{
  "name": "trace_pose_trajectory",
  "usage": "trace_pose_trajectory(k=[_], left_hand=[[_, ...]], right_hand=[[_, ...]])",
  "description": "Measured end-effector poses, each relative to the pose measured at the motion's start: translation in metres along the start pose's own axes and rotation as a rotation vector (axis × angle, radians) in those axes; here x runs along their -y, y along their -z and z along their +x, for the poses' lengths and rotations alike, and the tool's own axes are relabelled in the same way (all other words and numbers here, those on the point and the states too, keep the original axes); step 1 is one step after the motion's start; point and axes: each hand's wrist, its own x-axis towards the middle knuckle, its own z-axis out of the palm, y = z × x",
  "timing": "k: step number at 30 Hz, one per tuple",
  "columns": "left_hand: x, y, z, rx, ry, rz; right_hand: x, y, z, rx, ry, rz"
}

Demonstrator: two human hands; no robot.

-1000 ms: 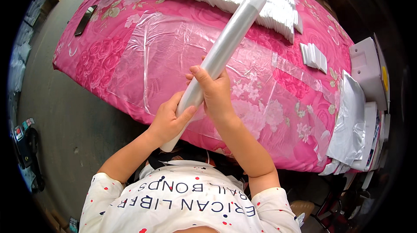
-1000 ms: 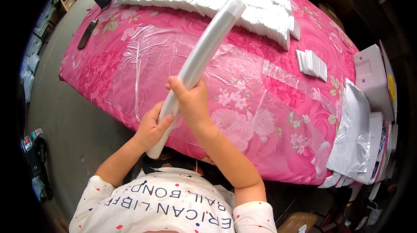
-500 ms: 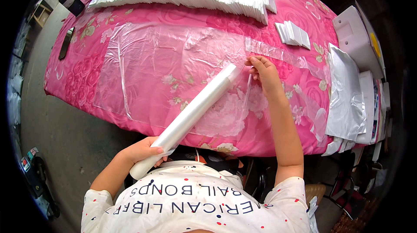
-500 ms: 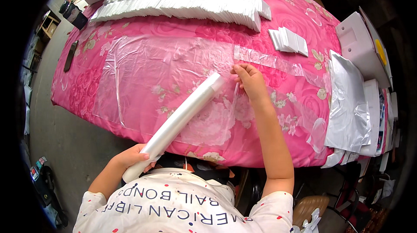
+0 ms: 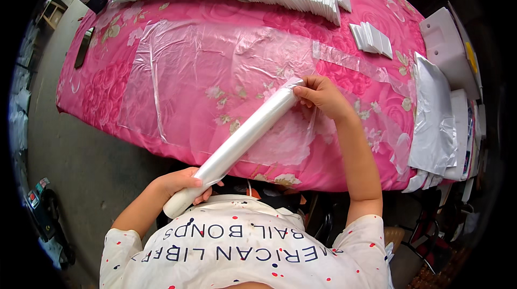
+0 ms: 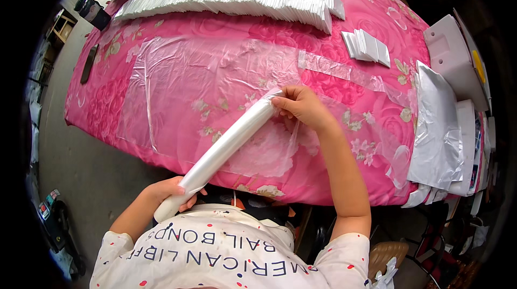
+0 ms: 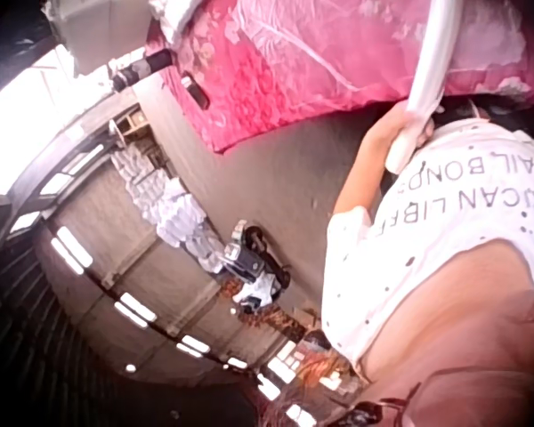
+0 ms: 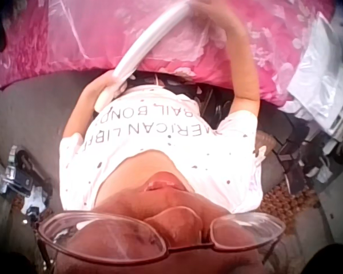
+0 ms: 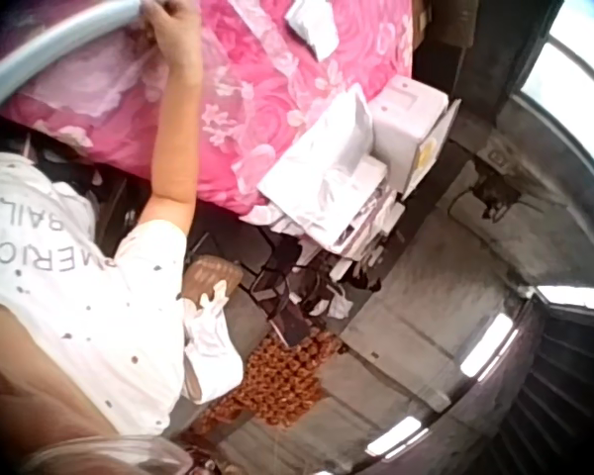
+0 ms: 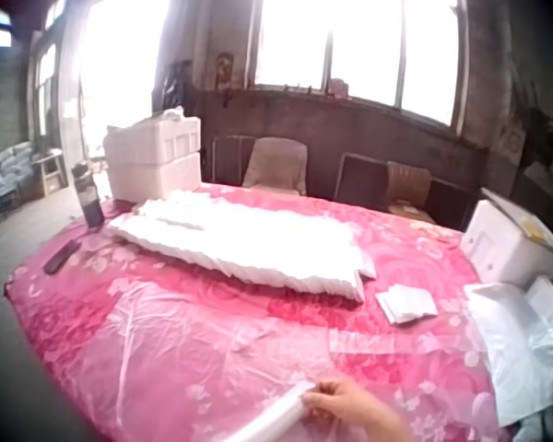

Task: The person repeatedly unrolls a clear plastic sheet, places a small white rectangular item on it, folds the plastic around the item, and sets the wrapped unit aside. The person continues this one-at-a-time wrapping process for many items on a pink floral tablecloth.

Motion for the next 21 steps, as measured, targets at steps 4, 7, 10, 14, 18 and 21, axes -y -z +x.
trace_pose_trajectory(k=[4, 7, 10, 14, 18, 21], left_hand=[[-0.001, 0.006, 0.001, 0.003, 0.04, 0.059], [0.004, 0.016, -0.005, 0.036, 0.098, 0.064], [0.01, 0.028, -0.023, 0.067, 0.172, 0.082], [0.02, 0.053, -0.065, -0.015, 0.293, 0.208], [0.015, 0.062, -0.077, 0.02, 0.351, 0.588], [-0.02, 0.038, -0.059, 0.065, 0.32, 0.843]], right_hand=[[-0.008, 0.012, 0.003, -0.071, 0.054, 0.055], [-0.01, 0.042, 0.004, -0.243, 0.107, -0.006], [-0.01, 0.083, -0.006, -0.389, 0.086, -0.069], [-0.021, 0.144, -0.025, -0.516, 0.055, -0.185], [-0.02, 0.165, -0.034, -0.541, -0.013, -0.238], [-0.014, 0.148, -0.021, -0.426, -0.003, -0.246]])
